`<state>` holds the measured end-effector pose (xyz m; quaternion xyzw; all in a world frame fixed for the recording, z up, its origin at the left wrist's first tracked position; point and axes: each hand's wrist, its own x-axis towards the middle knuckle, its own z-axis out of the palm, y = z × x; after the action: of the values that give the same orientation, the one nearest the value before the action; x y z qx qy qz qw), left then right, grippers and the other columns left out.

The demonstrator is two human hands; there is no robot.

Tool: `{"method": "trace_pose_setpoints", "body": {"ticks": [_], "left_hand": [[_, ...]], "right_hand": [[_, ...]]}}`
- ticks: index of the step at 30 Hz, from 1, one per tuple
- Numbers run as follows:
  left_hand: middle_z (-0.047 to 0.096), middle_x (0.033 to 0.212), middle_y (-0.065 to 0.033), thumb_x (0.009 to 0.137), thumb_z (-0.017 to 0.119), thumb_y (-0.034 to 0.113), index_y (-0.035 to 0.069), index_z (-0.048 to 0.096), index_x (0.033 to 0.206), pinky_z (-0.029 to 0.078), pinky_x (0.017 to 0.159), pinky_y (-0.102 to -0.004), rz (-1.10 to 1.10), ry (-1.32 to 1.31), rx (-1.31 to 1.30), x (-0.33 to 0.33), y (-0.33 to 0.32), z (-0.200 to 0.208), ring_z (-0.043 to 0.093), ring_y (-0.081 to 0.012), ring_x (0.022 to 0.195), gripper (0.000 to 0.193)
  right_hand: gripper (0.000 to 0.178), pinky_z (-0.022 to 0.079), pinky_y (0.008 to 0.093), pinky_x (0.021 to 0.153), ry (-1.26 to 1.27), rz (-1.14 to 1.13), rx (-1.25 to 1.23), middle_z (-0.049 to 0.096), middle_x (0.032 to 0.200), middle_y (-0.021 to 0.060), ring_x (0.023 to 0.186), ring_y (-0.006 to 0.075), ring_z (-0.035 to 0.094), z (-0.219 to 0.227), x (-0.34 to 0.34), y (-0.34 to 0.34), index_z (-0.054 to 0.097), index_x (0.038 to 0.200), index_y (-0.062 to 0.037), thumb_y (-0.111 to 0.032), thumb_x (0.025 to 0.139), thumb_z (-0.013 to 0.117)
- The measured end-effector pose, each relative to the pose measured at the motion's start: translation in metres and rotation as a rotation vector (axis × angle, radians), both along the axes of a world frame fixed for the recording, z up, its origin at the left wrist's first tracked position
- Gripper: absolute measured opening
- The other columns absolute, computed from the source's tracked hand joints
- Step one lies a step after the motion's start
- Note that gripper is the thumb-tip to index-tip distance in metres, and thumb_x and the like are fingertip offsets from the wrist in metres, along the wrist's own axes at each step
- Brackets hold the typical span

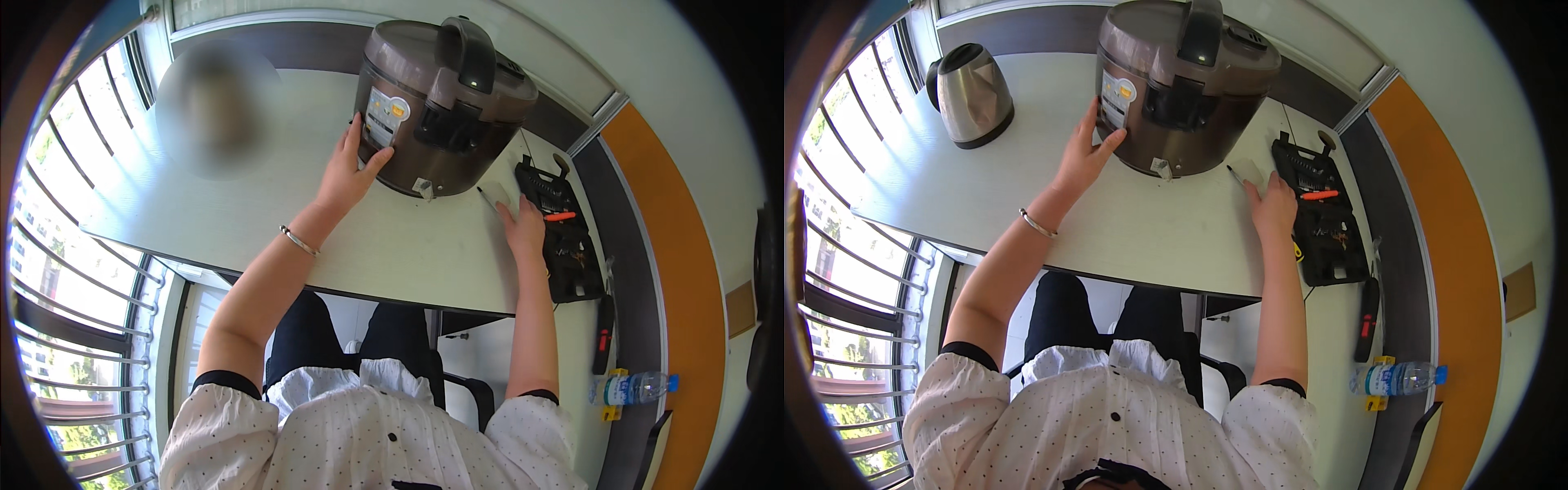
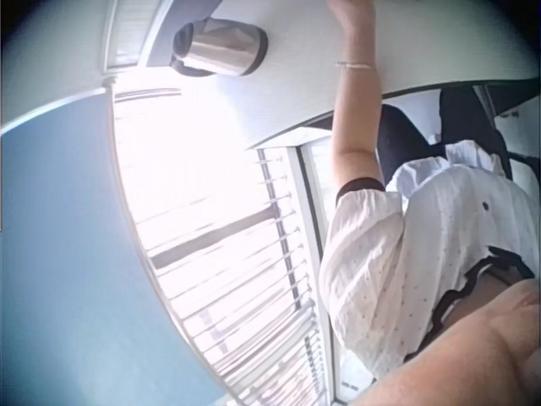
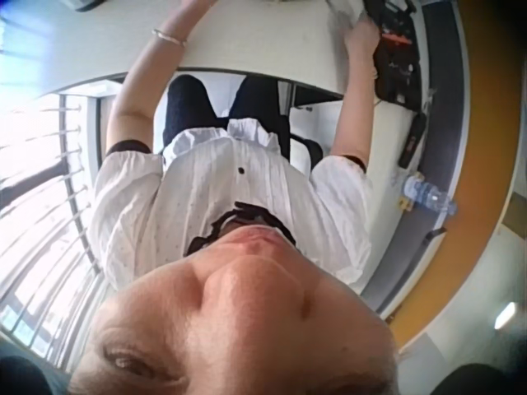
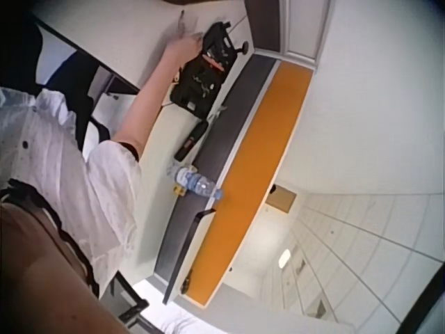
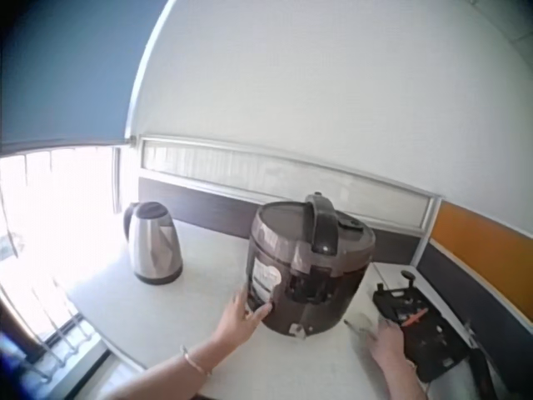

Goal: The person uses a screwdriver to remove and reinsert screws on the front panel of a rice cooker. They repeatedly adjust the screwdriver and handle small components while working at a countertop.

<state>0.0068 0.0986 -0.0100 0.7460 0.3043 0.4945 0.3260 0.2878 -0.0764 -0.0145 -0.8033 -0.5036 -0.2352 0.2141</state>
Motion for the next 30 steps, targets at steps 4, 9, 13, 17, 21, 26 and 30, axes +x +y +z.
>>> {"method": "trace_pose_setpoints", "body": {"ticks": [4, 9, 13, 17, 21, 26, 30], "left_hand": [[0.034, 0.134, -0.0245, 0.082, 0.059, 0.044, -0.002, 0.021, 0.138, 0.034, 0.1, -0.0379, -0.016, 0.028, -0.025, -0.006, -0.009, 0.003, 0.037, -0.0348, 0.123, 0.082], [0.034, 0.135, -0.0234, 0.081, 0.061, 0.043, -0.001, 0.022, 0.138, 0.036, 0.098, -0.038, 0.014, 0.053, -0.027, -0.005, -0.015, 0.006, 0.038, -0.035, 0.122, 0.081], [0.037, 0.134, -0.0205, 0.08, 0.065, 0.039, 0.004, 0.024, 0.138, 0.04, 0.093, -0.0379, -0.004, -0.058, 0.047, 0.002, -0.001, -0.014, 0.041, -0.0321, 0.12, 0.079], [0.04, 0.132, -0.0144, 0.079, 0.068, 0.03, 0.009, 0.025, 0.14, 0.045, 0.082, -0.0343, -0.058, -0.077, -0.064, 0.001, -0.005, -0.011, 0.044, -0.0244, 0.117, 0.077], [0.037, 0.134, -0.0167, 0.08, 0.068, 0.024, 0.007, 0.023, 0.14, 0.05, 0.079, -0.0313, -0.057, -0.044, 0.011, 0.003, -0.008, -0.012, 0.039, -0.027, 0.123, 0.077], [0.033, 0.135, -0.0189, 0.082, 0.066, 0.019, 0.006, 0.022, 0.14, 0.053, 0.078, -0.0304, -0.074, -0.035, 0.048, 0.004, -0.015, -0.008, 0.037, -0.0301, 0.125, 0.074], [0.033, 0.135, -0.0193, 0.082, 0.065, 0.017, 0.005, 0.022, 0.14, 0.054, 0.077, -0.0298, -0.1, -0.039, 0.106, 0.005, -0.018, -0.006, 0.037, -0.0306, 0.125, 0.073]], "right_hand": [[0.053, 0.044, 0.0387, 0.088, 0.295, -0.073, -0.215, 0.057, 0.11, 0.0239, 0.1, 0.037, 0.055, 0.01, -0.005, 0.021, 0.056, 0.112, 0.0042, -0.035, 0.077, 0.063], [0.05, 0.044, 0.0393, 0.087, 0.16, -0.05, -0.117, 0.058, 0.108, 0.0215, 0.1, 0.036, 0.055, -0.008, 0.007, 0.021, 0.057, 0.112, 0.0021, -0.032, 0.077, 0.063], [0.042, 0.045, 0.0403, 0.085, 0.136, -0.014, -0.104, 0.06, 0.103, 0.0203, 0.098, 0.0354, 0.056, -0.008, 0.002, 0.02, 0.06, 0.108, -0.0007, -0.028, 0.077, 0.062], [0.026, 0.047, 0.0408, 0.078, 0.075, -0.029, -0.104, 0.061, 0.085, 0.016, 0.087, 0.0321, 0.058, -0.01, 0.002, 0.027, 0.061, 0.087, -0.003, -0.025, 0.073, 0.064], [0.027, 0.047, 0.0404, 0.077, 0.073, -0.02, -0.104, 0.061, 0.086, 0.015, 0.088, 0.031, 0.058, -0.012, 0.003, 0.03, 0.063, 0.089, -0.0037, -0.026, 0.074, 0.063], [0.02, 0.049, 0.0401, 0.075, 0.105, -0.028, -0.2, 0.063, 0.089, 0.0154, 0.088, 0.0312, 0.06, 0.025, 0.022, 0.015, 0.067, 0.082, -0.0061, -0.024, 0.072, 0.065], [0.016, 0.051, 0.0391, 0.071, 0.179, -0.155, -0.253, 0.066, 0.082, 0.0108, 0.079, 0.0282, 0.063, 0.065, 0.076, -0.012, 0.071, 0.082, -0.0132, -0.016, 0.069, 0.063]]}}
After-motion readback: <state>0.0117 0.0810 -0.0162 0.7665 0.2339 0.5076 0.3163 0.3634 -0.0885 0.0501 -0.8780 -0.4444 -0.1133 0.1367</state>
